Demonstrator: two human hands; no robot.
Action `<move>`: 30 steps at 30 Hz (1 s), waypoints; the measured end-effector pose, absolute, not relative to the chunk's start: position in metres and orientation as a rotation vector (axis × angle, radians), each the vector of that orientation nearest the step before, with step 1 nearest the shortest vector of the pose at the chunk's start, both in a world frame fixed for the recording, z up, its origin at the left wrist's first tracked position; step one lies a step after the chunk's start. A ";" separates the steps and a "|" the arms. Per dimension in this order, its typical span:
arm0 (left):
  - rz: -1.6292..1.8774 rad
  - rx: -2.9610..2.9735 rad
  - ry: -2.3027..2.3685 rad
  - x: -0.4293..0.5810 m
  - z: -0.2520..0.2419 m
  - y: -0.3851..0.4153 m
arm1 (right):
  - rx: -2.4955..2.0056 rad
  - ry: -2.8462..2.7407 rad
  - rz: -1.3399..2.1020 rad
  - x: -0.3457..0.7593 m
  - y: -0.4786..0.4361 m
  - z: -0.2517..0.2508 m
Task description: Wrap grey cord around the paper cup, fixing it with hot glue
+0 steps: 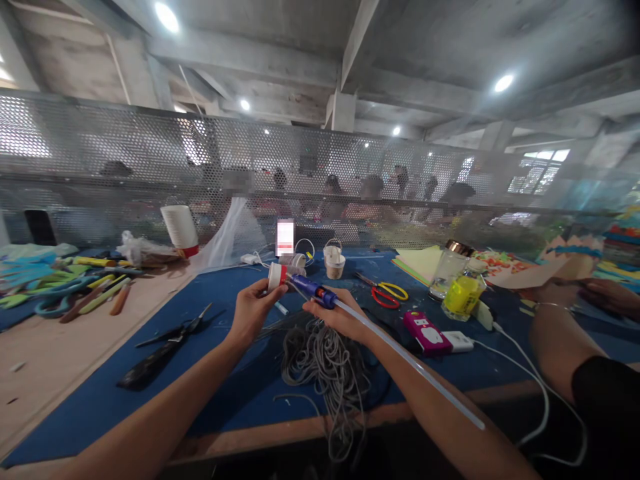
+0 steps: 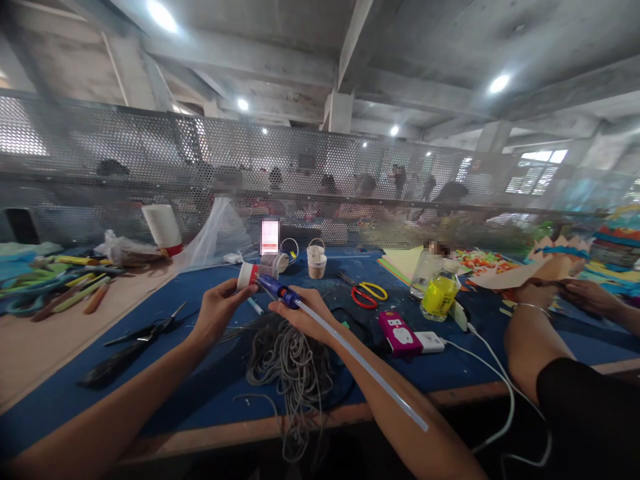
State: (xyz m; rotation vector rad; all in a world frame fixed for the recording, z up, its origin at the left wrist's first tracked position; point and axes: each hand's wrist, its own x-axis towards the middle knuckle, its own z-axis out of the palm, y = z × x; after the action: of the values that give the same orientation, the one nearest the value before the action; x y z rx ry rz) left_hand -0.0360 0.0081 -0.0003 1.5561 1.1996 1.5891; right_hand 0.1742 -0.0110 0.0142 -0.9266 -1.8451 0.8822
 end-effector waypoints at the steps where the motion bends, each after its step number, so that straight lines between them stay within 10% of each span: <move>1: 1.576 1.556 1.206 -0.036 -0.001 0.009 | -0.909 -1.816 0.853 0.174 -0.010 0.015; 30: 1.106 1.627 0.952 -0.024 -0.001 -0.006 | -1.044 -1.420 0.645 0.177 0.013 0.014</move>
State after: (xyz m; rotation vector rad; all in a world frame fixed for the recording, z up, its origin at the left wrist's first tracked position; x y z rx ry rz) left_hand -0.0239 -0.0061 -0.0006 1.6273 0.9524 1.1063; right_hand 0.1773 0.0128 0.0140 -1.0445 -1.4197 0.6448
